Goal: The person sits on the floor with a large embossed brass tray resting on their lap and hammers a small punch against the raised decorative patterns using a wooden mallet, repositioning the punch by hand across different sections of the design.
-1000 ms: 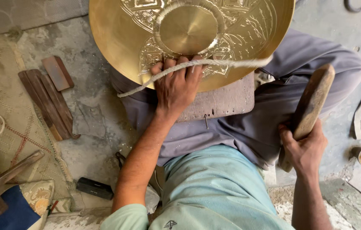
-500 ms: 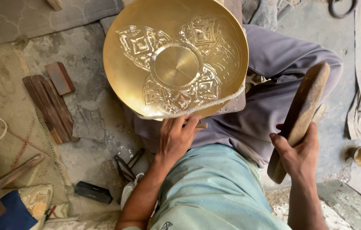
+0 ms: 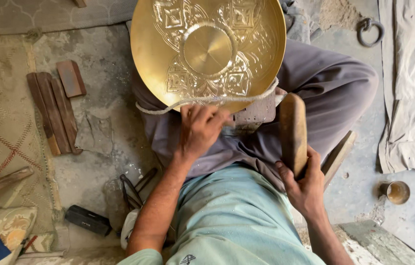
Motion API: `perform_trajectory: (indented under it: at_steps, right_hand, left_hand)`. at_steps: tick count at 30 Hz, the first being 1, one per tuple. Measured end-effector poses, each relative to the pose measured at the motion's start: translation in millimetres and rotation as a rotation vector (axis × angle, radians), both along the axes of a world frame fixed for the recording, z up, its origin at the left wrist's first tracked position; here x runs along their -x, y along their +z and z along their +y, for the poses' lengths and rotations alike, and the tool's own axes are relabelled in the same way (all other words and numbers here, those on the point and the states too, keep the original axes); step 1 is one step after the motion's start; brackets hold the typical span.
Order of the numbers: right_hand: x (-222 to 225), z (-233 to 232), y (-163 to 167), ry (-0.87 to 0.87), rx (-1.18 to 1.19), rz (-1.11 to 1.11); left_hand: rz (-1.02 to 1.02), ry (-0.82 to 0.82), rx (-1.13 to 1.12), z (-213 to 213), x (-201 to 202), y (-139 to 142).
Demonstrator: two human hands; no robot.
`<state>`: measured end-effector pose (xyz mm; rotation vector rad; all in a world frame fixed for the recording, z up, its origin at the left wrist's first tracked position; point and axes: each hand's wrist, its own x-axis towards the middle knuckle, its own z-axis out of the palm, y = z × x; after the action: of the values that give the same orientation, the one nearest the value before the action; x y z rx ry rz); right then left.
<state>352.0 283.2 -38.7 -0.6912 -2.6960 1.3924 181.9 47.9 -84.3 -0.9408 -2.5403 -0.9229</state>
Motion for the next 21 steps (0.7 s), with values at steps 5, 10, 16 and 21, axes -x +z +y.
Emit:
perform_trajectory:
  at_steps: [5,10,16,21]
  right_hand:
    - [8,22,-1,-0.083,-0.062,-0.026]
    - [22,23,5,-0.228,0.225,-0.115]
    - [117,6,14,0.166,0.216,0.16]
    - [180,-11,6,0.301,0.152,0.199]
  left_hand:
    - [0.01,0.023,0.049,-3,15,3]
    - [0.087,0.011,0.062,5,73,10]
    - [0.123,-0.008,-0.002,28,102,23]
    - [0.202,-0.054,-0.01,15,87,12]
